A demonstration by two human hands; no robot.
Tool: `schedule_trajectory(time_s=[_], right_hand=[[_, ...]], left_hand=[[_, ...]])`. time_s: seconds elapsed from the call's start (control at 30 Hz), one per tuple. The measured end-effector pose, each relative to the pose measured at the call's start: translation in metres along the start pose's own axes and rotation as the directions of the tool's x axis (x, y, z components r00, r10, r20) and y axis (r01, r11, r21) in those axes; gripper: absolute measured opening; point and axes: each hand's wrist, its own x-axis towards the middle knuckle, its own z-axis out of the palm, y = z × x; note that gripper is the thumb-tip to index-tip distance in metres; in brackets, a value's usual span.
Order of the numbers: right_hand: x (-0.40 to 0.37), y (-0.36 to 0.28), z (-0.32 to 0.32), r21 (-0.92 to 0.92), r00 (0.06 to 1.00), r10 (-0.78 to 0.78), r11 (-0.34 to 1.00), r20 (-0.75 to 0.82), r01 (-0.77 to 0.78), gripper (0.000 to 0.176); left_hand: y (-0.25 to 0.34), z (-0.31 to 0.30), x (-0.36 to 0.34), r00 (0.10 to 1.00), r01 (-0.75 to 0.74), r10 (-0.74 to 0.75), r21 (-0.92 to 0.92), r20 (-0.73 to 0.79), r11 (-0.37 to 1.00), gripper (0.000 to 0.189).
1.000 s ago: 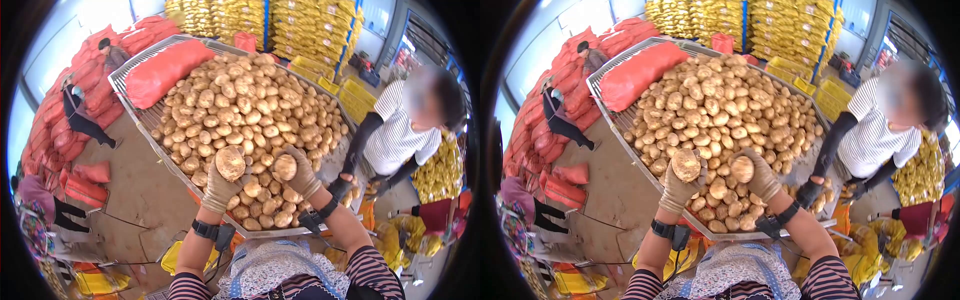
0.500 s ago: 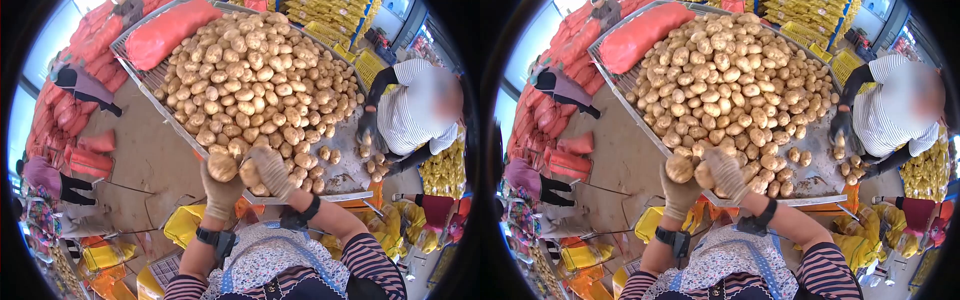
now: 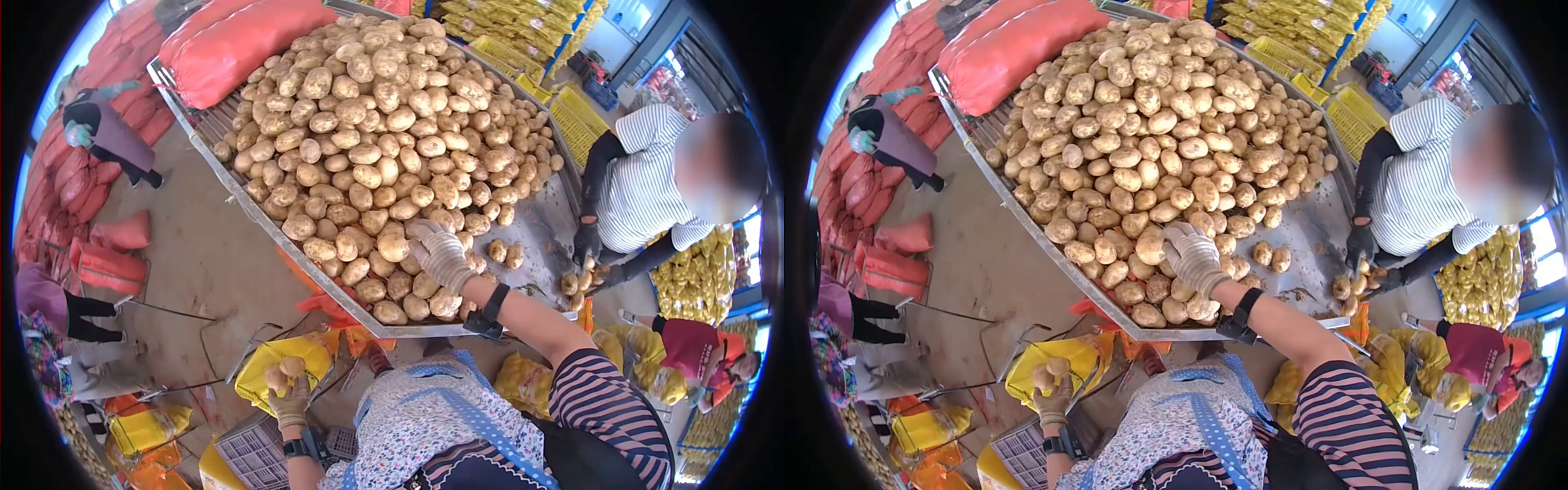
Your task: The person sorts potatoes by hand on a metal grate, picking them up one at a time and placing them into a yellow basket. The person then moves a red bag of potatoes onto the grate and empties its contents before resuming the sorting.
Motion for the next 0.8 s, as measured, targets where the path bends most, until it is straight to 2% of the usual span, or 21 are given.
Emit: schedule_trajectory(time_s=[0.03,0.07,0.1,0.13,0.17,0.2,0.23,0.3,0.33,0.4,0.43,0.5,0.57,0.6,0.63,0.7,0.73,0.8], right_hand=[[0.01,0.002,0.003,0.011,1.0,-0.006,1.0,0.007,0.006,0.028],[0.021,0.004,0.011,-0.044,0.983,-0.168,0.984,0.072,0.171,0.032],[0.029,0.005,0.022,-0.089,0.937,-0.319,0.939,0.14,0.332,0.036],[0.033,0.007,0.04,-0.174,0.906,-0.366,0.898,0.211,0.403,0.043],[0.031,0.014,0.043,-0.163,0.908,-0.366,0.902,0.204,0.4,0.043],[0.03,0.019,0.045,-0.167,0.882,-0.371,0.888,0.289,0.428,0.044],[0.03,0.024,0.046,-0.168,0.851,-0.373,0.874,0.371,0.456,0.044],[0.037,0.048,0.023,-0.207,0.851,-0.354,0.866,0.388,0.455,0.048],[0.041,0.07,0.009,-0.247,0.859,-0.348,0.856,0.374,0.454,0.049],[0.039,0.099,-0.01,-0.284,0.866,-0.347,0.844,0.359,0.456,0.05],[0.038,0.109,-0.018,-0.318,0.869,-0.38,0.82,0.319,0.475,0.046],[0.029,0.126,-0.033,-0.348,0.868,-0.413,0.799,0.277,0.491,0.043],[0.019,0.142,-0.051,-0.404,0.88,-0.421,0.782,0.219,0.475,0.044],[0.014,0.153,-0.061,-0.413,0.892,-0.354,0.794,0.28,0.445,0.045],[0.007,0.167,-0.063,-0.434,0.919,-0.298,0.814,0.258,0.386,0.046],[-0.007,0.18,-0.08,-0.434,0.925,-0.239,0.829,0.297,0.353,0.046],[-0.014,0.184,-0.088,-0.445,0.925,-0.234,0.823,0.3,0.353,0.046],[-0.021,0.189,-0.1,-0.292,0.939,-0.124,0.93,0.32,0.222,0.045]], left_hand=[[0.01,-0.015,0.018,0.986,-0.03,0.022,-0.049,-0.164,0.998,0.075],[-0.024,0.031,-0.014,0.957,-0.1,0.107,0.038,-0.27,0.994,0.069],[-0.051,0.059,-0.031,0.956,-0.111,0.117,0.04,-0.271,0.993,0.069],[-0.074,0.08,-0.042,0.975,-0.131,0.166,0.223,-0.145,0.966,0.065],[-0.096,0.1,-0.052,0.982,-0.168,0.188,0.397,-0.011,0.902,0.062],[-0.117,0.122,-0.059,0.985,-0.155,0.172,0.443,0.002,0.883,0.051],[-0.136,0.139,-0.063,0.983,-0.163,0.181,0.453,0.003,0.876,0.051],[-0.174,0.163,-0.07,0.968,-0.235,0.13,0.582,0.216,0.779,0.046],[-0.191,0.173,-0.073,0.969,-0.236,0.139,0.588,0.206,0.774,0.046],[-0.227,0.199,-0.074,0.904,-0.4,0.114,0.725,0.411,0.56,0.034],[-0.249,0.215,-0.073,0.904,-0.403,0.123,0.721,0.41,0.564,0.034],[-0.289,0.247,-0.069,0.862,-0.507,0.133,0.842,0.49,0.183,0.031],[-0.324,0.266,-0.041,0.793,-0.608,0.013,0.789,0.609,0.088,0.033],[-0.335,0.27,-0.002,0.514,-0.82,-0.03,0.481,0.857,-0.31,0.038],[-0.348,0.276,0.031,0.2,-0.789,-0.209,0.031,0.957,-0.614,0.043],[-0.385,0.308,0.022,0.327,-0.497,-0.353,-0.158,0.877,-0.853,0.047],[-0.395,0.315,0.04,0.331,-0.419,-0.396,-0.242,0.857,-0.875,0.047],[-0.413,0.339,0.041,0.535,-0.318,-0.379,-0.236,0.755,-0.918,0.047]])
